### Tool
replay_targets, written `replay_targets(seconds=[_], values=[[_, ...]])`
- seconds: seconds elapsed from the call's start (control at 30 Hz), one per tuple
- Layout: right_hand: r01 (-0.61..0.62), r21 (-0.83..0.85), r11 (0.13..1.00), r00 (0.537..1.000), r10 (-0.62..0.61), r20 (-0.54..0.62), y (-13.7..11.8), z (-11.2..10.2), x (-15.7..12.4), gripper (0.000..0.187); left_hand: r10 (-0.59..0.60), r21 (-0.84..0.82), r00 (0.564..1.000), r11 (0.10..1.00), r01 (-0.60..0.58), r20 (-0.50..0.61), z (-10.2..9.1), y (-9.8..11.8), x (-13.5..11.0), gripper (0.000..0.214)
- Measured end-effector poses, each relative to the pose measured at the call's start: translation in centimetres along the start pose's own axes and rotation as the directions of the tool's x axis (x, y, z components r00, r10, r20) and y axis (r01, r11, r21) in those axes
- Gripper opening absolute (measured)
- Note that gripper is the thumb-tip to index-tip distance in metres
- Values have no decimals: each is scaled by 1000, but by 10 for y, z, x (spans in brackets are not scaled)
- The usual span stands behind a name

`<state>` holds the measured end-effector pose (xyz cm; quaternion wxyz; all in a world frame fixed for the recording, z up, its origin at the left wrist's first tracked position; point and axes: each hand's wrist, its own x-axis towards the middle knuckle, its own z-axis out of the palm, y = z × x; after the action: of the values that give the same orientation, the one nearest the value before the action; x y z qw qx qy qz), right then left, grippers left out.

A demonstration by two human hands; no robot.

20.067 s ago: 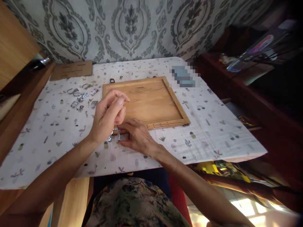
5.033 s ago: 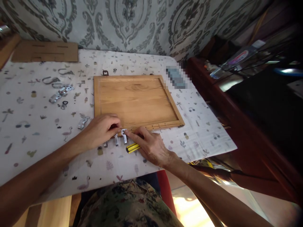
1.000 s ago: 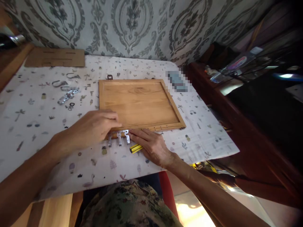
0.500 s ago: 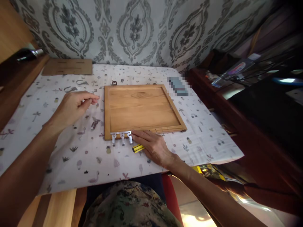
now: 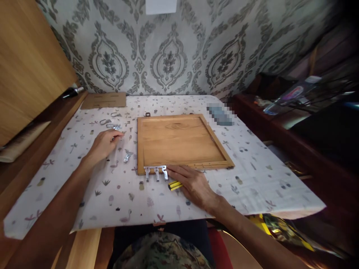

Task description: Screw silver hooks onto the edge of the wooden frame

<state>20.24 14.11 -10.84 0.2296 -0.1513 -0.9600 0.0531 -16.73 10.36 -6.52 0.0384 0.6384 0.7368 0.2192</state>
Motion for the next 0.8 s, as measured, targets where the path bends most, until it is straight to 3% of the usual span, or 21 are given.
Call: replay_targets(seconds=[0.17, 0.37, 0.8], values=[[8, -2, 1000, 1000, -8, -16, 1, 1, 0, 58, 22, 38, 994, 999, -26, 103, -6, -8, -1, 34], [20, -14, 1000, 999, -21, -38, 2, 2, 0, 57, 68, 20, 958, 997, -76, 279, -13, -8, -4, 21], [26, 4, 1000, 999, -26, -47, 2, 1, 1, 46, 133, 30, 924, 988, -154, 359, -14, 5, -3, 13]])
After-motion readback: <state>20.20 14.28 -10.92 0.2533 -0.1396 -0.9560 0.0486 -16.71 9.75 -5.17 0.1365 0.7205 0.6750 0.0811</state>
